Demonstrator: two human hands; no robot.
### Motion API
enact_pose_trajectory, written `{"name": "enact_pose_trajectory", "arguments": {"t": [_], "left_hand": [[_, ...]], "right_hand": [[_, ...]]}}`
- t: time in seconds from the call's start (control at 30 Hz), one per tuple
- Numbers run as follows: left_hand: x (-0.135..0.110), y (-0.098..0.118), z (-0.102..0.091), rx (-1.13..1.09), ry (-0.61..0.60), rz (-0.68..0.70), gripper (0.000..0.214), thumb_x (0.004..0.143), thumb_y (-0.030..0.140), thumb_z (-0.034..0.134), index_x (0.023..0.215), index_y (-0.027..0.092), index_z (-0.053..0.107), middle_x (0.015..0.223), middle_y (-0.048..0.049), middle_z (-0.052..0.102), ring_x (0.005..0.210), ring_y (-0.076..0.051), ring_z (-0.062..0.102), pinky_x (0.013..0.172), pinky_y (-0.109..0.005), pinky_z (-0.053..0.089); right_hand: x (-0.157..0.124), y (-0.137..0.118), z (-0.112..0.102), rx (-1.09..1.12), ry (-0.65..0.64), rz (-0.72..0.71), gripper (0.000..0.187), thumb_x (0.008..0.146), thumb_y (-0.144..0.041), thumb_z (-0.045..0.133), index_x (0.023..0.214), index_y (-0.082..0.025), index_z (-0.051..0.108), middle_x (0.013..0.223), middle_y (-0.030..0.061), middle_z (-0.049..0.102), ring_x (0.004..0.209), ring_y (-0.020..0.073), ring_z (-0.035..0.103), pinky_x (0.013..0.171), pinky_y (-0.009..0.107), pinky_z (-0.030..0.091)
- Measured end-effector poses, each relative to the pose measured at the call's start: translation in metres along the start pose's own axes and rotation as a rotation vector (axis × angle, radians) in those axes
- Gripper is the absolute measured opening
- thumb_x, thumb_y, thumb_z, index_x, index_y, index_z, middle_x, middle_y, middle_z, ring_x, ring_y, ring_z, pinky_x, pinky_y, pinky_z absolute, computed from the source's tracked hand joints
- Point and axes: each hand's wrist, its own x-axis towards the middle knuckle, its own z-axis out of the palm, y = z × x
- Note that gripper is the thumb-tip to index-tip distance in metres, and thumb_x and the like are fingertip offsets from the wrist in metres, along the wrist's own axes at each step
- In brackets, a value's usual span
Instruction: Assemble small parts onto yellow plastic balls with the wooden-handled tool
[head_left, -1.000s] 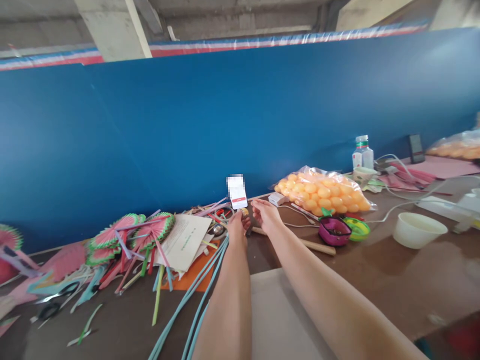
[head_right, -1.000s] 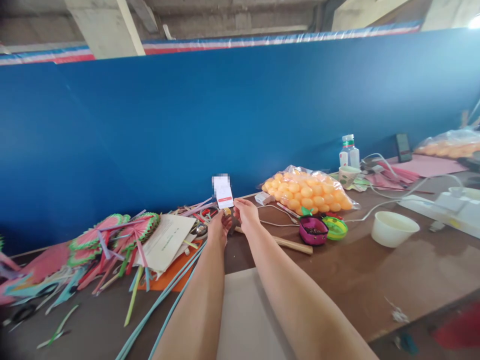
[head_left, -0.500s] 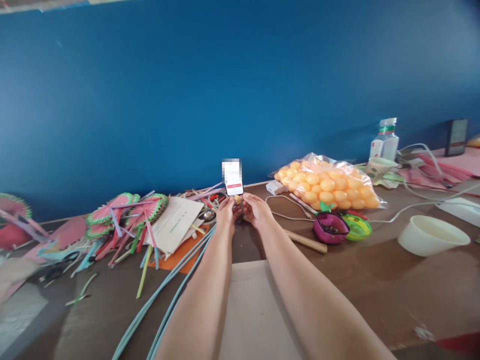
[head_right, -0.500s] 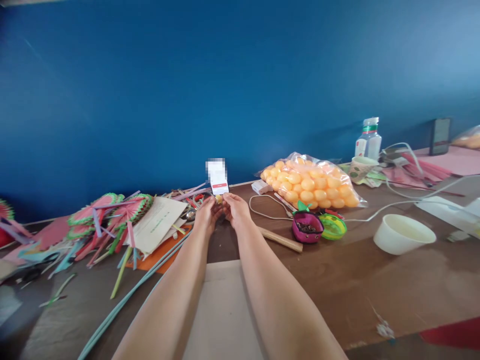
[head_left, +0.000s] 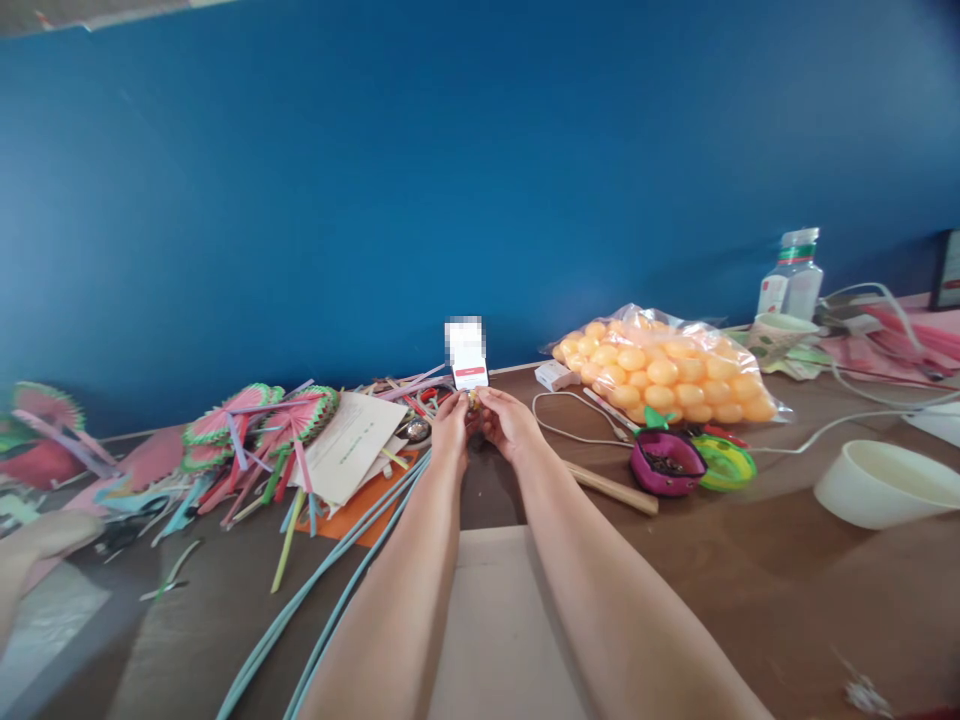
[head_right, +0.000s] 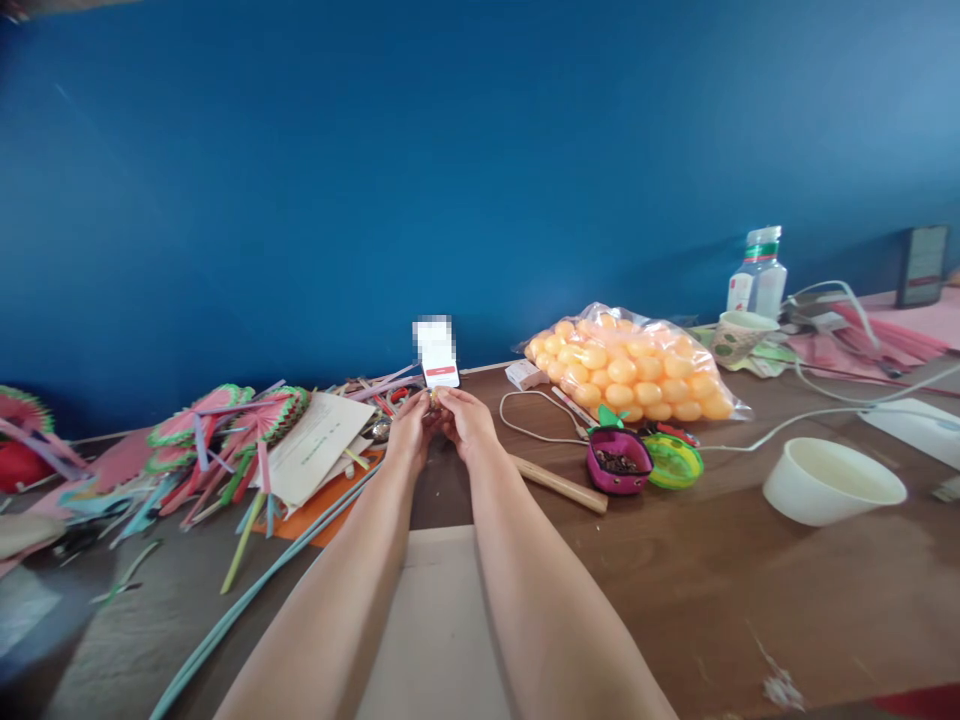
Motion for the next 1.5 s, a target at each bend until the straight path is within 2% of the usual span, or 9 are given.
{"name": "enact_pose_trajectory", "arguments": {"t": [0.17, 0.4, 0.67, 0.83, 1.0, 1.2, 1.5], "left_hand": [[0.0016, -0.0014, -0.0005, 0.056, 0.007, 0.05, 0.026, 0.075, 0.027, 0.068, 0.099, 0.017, 0.069, 0.084, -0.0057, 0.067, 0.074, -0.016, 0.065, 0.071, -0.03, 0.054], [0.0043, -0.0038, -0.0012, 0.062, 0.027, 0.076, 0.025, 0.074, 0.027, 0.07, 0.098, 0.018, 0.07, 0.077, -0.0036, 0.065, 0.073, -0.016, 0.064, 0.072, -0.03, 0.053], [0.0042, -0.0042, -0.0018, 0.138, 0.054, 0.122, 0.024, 0.077, 0.025, 0.068, 0.1, 0.018, 0.071, 0.073, -0.0023, 0.064, 0.066, -0.014, 0.061, 0.07, -0.028, 0.051], [0.0066, -0.0073, -0.004, 0.176, 0.057, 0.153, 0.023, 0.077, 0.026, 0.068, 0.099, 0.019, 0.071, 0.077, -0.0032, 0.066, 0.071, -0.014, 0.062, 0.07, -0.027, 0.05], [0.0061, -0.0069, -0.0024, 0.111, 0.025, 0.143, 0.02, 0.078, 0.025, 0.068, 0.097, 0.02, 0.071, 0.086, -0.005, 0.068, 0.08, -0.017, 0.064, 0.074, -0.029, 0.052], [0.0038, -0.0045, 0.0001, 0.045, 0.012, 0.117, 0.018, 0.076, 0.023, 0.07, 0.094, 0.02, 0.07, 0.078, -0.0035, 0.066, 0.078, -0.017, 0.065, 0.077, -0.031, 0.053], [0.0063, -0.0067, -0.0007, 0.021, 0.007, 0.127, 0.018, 0.076, 0.023, 0.07, 0.094, 0.019, 0.07, 0.081, -0.0043, 0.067, 0.078, -0.017, 0.065, 0.077, -0.03, 0.053]], "right_hand": [[0.0029, 0.0034, -0.0025, -0.075, -0.037, 0.004, 0.013, 0.07, -0.015, 0.074, 0.082, -0.016, 0.069, 0.06, -0.0036, 0.062, 0.042, 0.0018, 0.044, 0.035, 0.011, 0.031], [0.005, 0.0055, -0.0043, -0.1, -0.002, -0.004, 0.012, 0.068, -0.016, 0.075, 0.076, -0.014, 0.065, 0.055, -0.0039, 0.057, 0.042, 0.0021, 0.042, 0.035, 0.011, 0.029], [0.0034, 0.0036, -0.0044, -0.104, 0.005, -0.021, 0.009, 0.069, -0.014, 0.07, 0.076, -0.014, 0.064, 0.06, -0.0042, 0.058, 0.042, 0.0008, 0.038, 0.034, 0.01, 0.025], [0.0035, 0.0036, -0.0047, -0.088, -0.007, -0.017, 0.015, 0.066, -0.015, 0.073, 0.077, -0.015, 0.064, 0.063, -0.0045, 0.059, 0.042, 0.0003, 0.038, 0.034, 0.01, 0.024], [0.0016, 0.0024, -0.0047, -0.065, -0.035, -0.008, 0.015, 0.066, -0.014, 0.073, 0.077, -0.015, 0.063, 0.061, -0.0052, 0.058, 0.042, 0.0003, 0.037, 0.035, 0.01, 0.024], [0.0026, 0.0028, -0.0046, -0.058, -0.03, -0.012, 0.015, 0.066, -0.015, 0.073, 0.078, -0.015, 0.064, 0.06, -0.0054, 0.058, 0.042, 0.0004, 0.037, 0.035, 0.01, 0.025], [0.0031, 0.0036, -0.0047, -0.045, -0.023, -0.03, 0.015, 0.066, -0.015, 0.073, 0.077, -0.014, 0.063, 0.061, -0.0048, 0.057, 0.043, 0.0005, 0.037, 0.035, 0.01, 0.026]]}}
